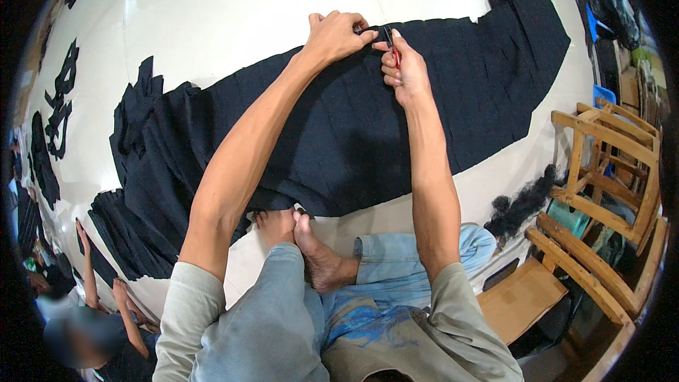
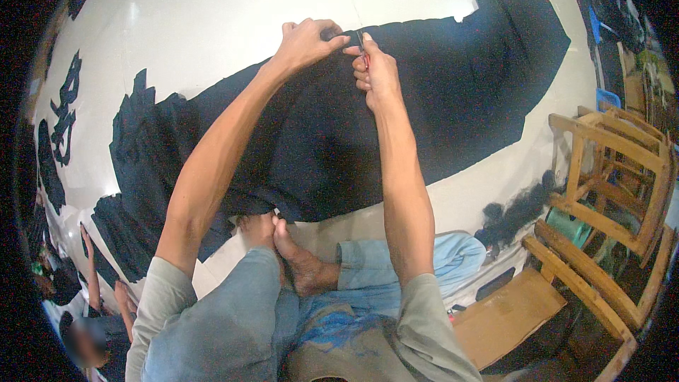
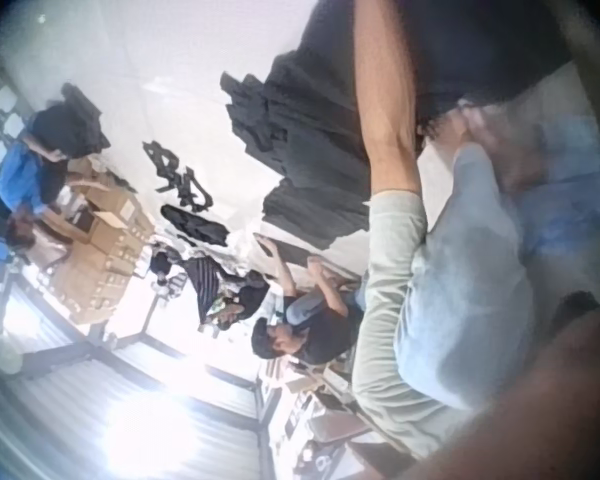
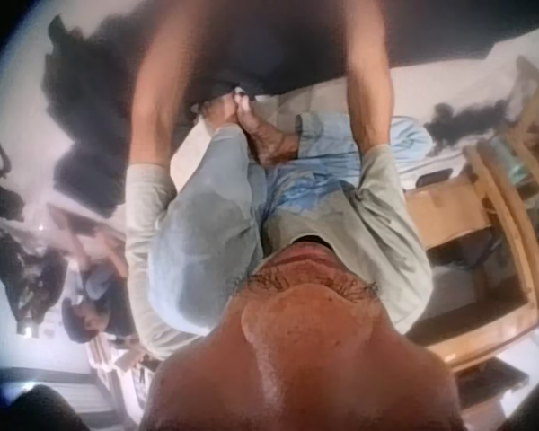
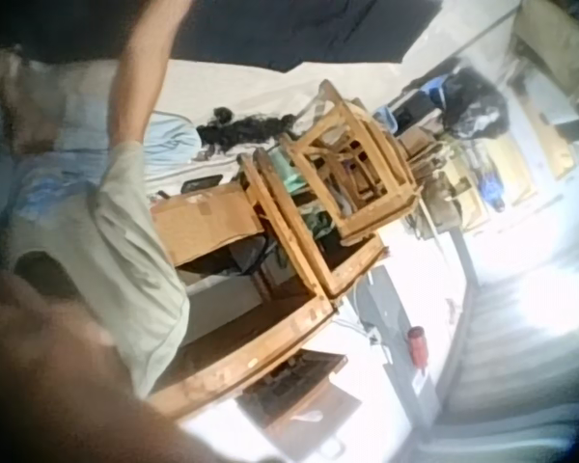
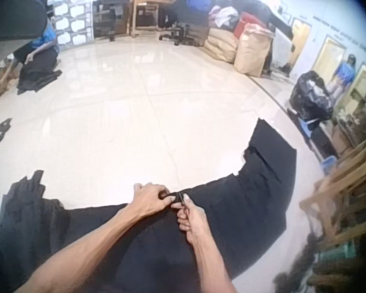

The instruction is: The person sits on the floor and cuts a large piece of black fabric into strips using a red utility knife. They fold the fabric to align layers and make straight cuts along the edges, creating a pile of cut fabric pieces.

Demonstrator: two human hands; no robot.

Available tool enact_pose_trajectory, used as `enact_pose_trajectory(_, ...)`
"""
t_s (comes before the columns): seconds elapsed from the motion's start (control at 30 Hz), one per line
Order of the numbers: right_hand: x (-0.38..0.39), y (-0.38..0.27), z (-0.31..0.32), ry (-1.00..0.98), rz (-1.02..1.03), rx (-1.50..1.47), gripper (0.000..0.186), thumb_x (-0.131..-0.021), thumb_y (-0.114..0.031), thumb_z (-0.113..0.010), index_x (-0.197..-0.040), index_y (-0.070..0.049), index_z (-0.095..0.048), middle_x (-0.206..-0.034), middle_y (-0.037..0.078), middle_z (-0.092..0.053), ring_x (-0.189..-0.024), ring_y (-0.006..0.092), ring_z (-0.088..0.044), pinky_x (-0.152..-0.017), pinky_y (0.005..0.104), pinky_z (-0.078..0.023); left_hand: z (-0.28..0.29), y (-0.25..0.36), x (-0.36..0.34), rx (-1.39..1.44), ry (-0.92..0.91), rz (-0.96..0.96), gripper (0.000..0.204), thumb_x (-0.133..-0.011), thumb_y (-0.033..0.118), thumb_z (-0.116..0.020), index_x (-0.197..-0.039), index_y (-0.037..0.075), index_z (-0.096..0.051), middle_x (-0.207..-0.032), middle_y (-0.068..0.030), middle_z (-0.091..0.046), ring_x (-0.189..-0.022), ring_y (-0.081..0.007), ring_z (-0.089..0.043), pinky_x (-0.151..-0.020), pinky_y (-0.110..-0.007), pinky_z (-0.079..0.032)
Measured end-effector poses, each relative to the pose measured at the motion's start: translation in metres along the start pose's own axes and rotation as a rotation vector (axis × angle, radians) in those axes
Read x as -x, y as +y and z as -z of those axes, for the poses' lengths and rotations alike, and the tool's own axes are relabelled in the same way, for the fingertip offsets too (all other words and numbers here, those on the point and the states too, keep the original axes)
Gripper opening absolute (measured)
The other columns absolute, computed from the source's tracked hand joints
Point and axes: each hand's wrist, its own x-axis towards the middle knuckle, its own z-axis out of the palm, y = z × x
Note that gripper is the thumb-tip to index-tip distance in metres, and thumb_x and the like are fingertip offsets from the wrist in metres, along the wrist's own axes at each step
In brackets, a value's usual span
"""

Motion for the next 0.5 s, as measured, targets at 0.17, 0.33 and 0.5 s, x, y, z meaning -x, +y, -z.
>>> enact_pose_trajectory(0.17,-0.01,-0.014,0.019,-0.03,-0.046,0.126,0.045,-0.101,-0.038,-0.047,-0.095,0.003,-0.065,-0.057,-0.007,-0.042,-0.042,0.0015,-0.029,-0.036,0.019,-0.022,-0.013,0.013,-0.026,-0.025,-0.025,0.006,0.036,-0.086,0.043,-0.064,-0.102,0.013,-0.075,-0.09,-0.0089,-0.074,-0.09,-0.0261,-0.067,-0.094,-0.049,-0.033)
enact_pose_trajectory(0.33,-0.022,-0.018,0.017,-0.058,-0.128,0.21,0.043,-0.1,-0.037,-0.049,-0.092,0.0,-0.067,-0.059,-0.005,-0.045,-0.045,0.0032,-0.029,-0.038,0.021,-0.02,-0.018,0.001,-0.023,0.003,0.034,0.017,0.029,-0.086,0.039,-0.066,-0.1,0.015,-0.076,-0.091,-0.0083,-0.074,-0.089,-0.0253,-0.069,-0.094,-0.044,-0.042)
enact_pose_trajectory(0.5,-0.022,-0.016,0.013,0.001,-0.118,0.241,0.044,-0.1,-0.038,-0.048,-0.092,0.001,-0.067,-0.06,-0.005,-0.045,-0.045,0.0033,-0.03,-0.039,0.0211,-0.02,-0.019,-0.001,-0.023,0.014,0.05,0.008,0.026,-0.086,0.034,-0.069,-0.098,0.012,-0.076,-0.088,-0.0096,-0.074,-0.085,-0.0248,-0.07,-0.093,-0.043,-0.044)
